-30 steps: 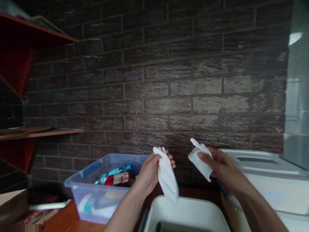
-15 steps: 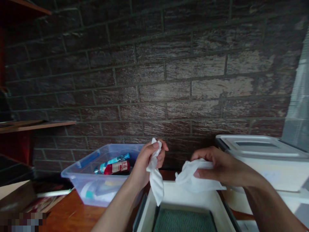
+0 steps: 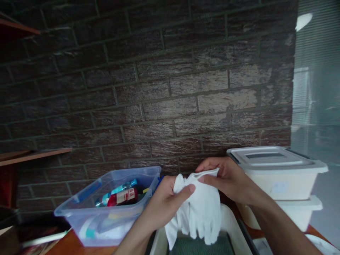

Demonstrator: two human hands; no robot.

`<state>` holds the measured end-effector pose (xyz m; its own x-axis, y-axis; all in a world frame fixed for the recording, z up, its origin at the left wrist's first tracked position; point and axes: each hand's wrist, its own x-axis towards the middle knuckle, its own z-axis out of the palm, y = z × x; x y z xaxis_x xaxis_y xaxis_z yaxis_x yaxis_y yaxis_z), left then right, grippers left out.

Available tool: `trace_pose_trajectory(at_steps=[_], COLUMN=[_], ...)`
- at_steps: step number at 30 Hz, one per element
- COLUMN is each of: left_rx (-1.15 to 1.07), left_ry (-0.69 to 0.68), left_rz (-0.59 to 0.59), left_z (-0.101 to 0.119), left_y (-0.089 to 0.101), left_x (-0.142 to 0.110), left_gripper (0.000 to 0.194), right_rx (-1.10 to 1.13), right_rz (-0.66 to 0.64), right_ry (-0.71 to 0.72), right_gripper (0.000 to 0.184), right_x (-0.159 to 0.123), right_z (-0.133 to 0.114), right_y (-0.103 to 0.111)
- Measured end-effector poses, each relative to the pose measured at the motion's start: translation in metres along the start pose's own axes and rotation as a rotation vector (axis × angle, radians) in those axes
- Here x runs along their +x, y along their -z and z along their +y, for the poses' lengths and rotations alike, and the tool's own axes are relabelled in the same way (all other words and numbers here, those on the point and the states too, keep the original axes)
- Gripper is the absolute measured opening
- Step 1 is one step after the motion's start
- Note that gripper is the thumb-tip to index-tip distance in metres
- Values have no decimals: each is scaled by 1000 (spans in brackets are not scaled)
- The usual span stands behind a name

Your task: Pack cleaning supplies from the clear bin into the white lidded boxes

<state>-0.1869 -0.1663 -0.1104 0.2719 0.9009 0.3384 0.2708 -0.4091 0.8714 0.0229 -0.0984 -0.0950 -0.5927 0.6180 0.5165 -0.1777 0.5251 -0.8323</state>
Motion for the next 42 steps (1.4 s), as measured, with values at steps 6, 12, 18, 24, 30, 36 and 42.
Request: trace_pose_trajectory(at_steps=[6,12,18,24,30,36,42], left_rx=[-26,-14,40,40,110,442,674], left_ry=[-43,-66,-125,-181,-198,-177,-320], left_rz=[63,237,404,443,270,237,210], left_z=[4,-2,-2,1,10,16,11], left_y=[9,9,8,7,8,3,-7], left_x=[2,2,3,3,-2,-6,-7], left_gripper=[29,25,22,19,17,39,23], right_rx=[5,-28,26,-46,-236,-582,-649], right_rz=[60,-30,-20,-85,-85,-38,-49], right_ry=[-61,-55,-3,61,69,72,47], right_gripper=[35,35,30,55,18,22,30], right_x=[5,6,9,6,7,3,-4], right_z=[9,13,15,21,15,15,17], right_y=[2,-11,-26,-32,-38,-39,-42])
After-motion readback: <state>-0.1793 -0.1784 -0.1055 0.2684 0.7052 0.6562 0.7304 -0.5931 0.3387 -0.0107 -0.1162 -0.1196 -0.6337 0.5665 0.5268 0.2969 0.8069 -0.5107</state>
